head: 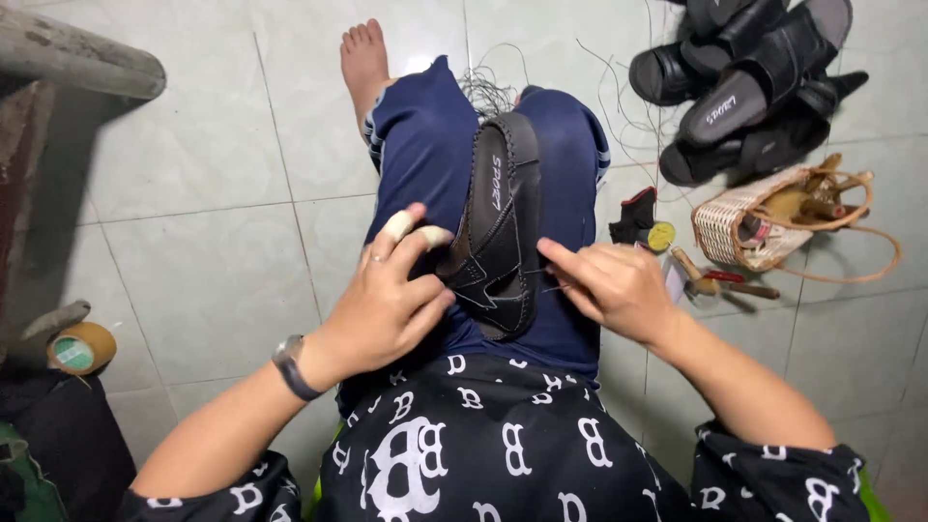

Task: Hand-stitching the sole of a black sandal using an awl and thread while sitting on the floor.

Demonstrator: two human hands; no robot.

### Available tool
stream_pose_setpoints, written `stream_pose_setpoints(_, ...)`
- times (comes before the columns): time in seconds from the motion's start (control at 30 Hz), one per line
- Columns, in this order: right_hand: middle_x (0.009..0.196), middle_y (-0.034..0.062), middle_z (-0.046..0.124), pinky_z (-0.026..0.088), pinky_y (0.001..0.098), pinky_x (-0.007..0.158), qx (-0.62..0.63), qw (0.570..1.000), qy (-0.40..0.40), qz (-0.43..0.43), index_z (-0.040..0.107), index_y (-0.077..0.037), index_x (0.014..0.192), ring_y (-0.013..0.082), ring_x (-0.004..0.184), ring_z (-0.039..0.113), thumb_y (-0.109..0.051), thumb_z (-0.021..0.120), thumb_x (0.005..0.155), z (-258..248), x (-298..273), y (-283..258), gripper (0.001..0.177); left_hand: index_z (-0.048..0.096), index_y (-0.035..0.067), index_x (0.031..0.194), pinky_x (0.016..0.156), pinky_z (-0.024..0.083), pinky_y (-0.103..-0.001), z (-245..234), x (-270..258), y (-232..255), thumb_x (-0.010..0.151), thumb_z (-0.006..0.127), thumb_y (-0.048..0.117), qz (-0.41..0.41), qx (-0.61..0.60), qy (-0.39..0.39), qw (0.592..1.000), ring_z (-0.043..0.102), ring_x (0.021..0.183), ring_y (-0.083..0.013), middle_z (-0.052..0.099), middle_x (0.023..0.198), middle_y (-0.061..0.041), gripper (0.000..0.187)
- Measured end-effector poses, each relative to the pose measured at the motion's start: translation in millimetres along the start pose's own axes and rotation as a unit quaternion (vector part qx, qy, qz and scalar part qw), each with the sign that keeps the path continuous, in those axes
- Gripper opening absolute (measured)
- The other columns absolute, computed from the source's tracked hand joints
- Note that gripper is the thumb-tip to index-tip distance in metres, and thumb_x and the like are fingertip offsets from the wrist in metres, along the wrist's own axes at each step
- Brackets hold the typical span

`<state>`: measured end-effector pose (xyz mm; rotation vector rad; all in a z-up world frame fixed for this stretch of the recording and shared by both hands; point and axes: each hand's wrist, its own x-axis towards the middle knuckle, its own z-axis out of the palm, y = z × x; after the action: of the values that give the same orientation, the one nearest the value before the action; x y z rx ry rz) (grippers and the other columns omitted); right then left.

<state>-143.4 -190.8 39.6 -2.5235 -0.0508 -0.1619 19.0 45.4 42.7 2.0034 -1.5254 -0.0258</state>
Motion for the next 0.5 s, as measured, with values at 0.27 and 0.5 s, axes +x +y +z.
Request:
stream_pose_setpoints(0.27,0.051,0.0010,0.043,0.045,0.0311,0.044,-0.183,0.971,0.025,-0.152,0.065,-0.015,0.122,0.0180,0.045,0.048,-0.017,0.045,0.096,-1,34,0,0.033,0.072,0.008,0.082,0.071,0.052,-0.031,33,36,-46,0.092,0.059,0.014,-0.138,-0.501,-0.013,0.854,0.065,0.073,-0.0178,0.069,0.076,-0.006,0.017)
stream_pose_setpoints(0.5,0.066,-0.0015,0.066,0.053,0.0330,0.054,-0.021,0.996,-0.051,-0.063,0.064,-0.014,0.119,0.0200,0.061,0.064,-0.013,0.063,0.087,-25,46,-14,0.032,0.070,0.011,0.104,0.070,0.055,-0.035,2,48,-3,0.089,0.063,0.011,-0.184,-0.371,-0.043,0.909,0.071,0.084,-0.0276,0.074,0.090,-0.010,0.016)
